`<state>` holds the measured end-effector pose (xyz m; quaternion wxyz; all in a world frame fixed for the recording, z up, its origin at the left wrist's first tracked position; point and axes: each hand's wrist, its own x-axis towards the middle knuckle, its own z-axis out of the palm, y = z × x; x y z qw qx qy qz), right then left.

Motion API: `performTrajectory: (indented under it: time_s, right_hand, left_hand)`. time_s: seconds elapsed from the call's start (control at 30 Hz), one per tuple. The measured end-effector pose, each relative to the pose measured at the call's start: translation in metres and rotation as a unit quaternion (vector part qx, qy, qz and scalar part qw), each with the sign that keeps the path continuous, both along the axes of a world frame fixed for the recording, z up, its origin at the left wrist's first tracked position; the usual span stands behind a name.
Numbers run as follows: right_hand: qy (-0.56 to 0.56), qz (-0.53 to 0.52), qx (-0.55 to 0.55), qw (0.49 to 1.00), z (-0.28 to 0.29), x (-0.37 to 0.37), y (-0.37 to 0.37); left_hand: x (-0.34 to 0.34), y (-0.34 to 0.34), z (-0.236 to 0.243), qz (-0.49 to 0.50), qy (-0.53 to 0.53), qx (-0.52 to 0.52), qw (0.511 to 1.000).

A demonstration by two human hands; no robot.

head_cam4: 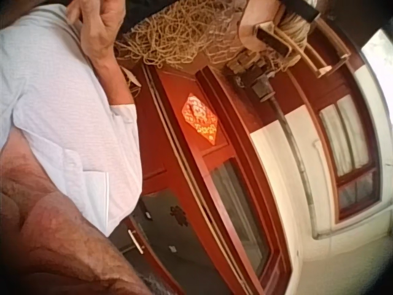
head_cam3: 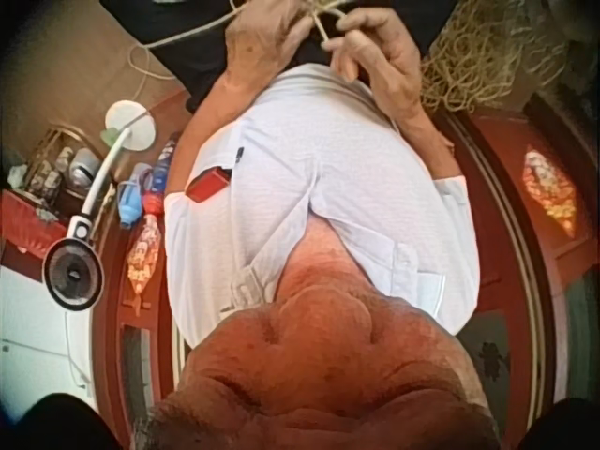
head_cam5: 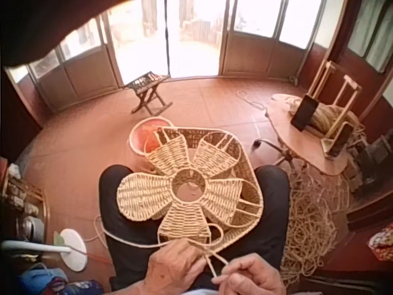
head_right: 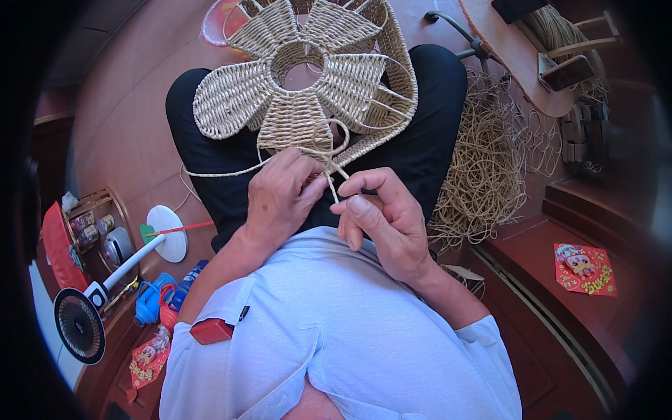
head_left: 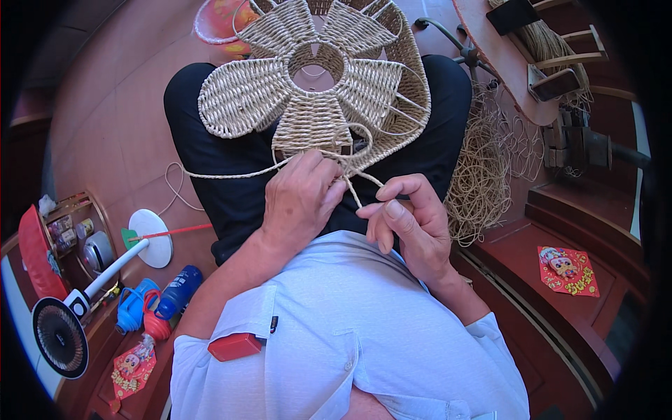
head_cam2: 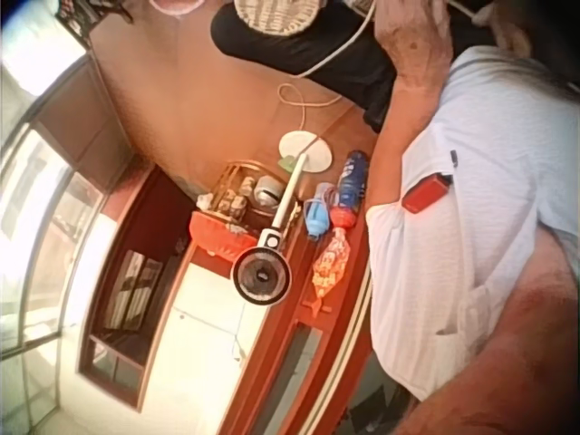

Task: Weaving a decorative flower-shaped straw craft by hand.

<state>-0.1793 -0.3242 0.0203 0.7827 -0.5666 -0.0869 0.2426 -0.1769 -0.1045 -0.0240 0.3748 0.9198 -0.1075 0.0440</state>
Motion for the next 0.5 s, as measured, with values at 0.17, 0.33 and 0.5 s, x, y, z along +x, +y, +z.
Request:
performTrajectory:
  time_s: [0.17,0.33,0.5]
  right_hand:
    - [0.122,-0.051,0.102,0.986,0.011,0.002,-0.002]
    - [0.104,-0.124,0.069,0.984,0.004,0.042,-0.068]
    - [0.175,-0.396,-0.064,0.899,-0.076,0.092,-0.361]
  left_hand:
    - [0.001,-0.007,0.001,-0.020,-0.096,-0.006,0.995]
    - [0.002,-0.004,-0.014,-0.057,-0.109,0.003,0.992]
    - [-0.002,-0.015,-0.009,-0.054,-0.128,0.069,0.988]
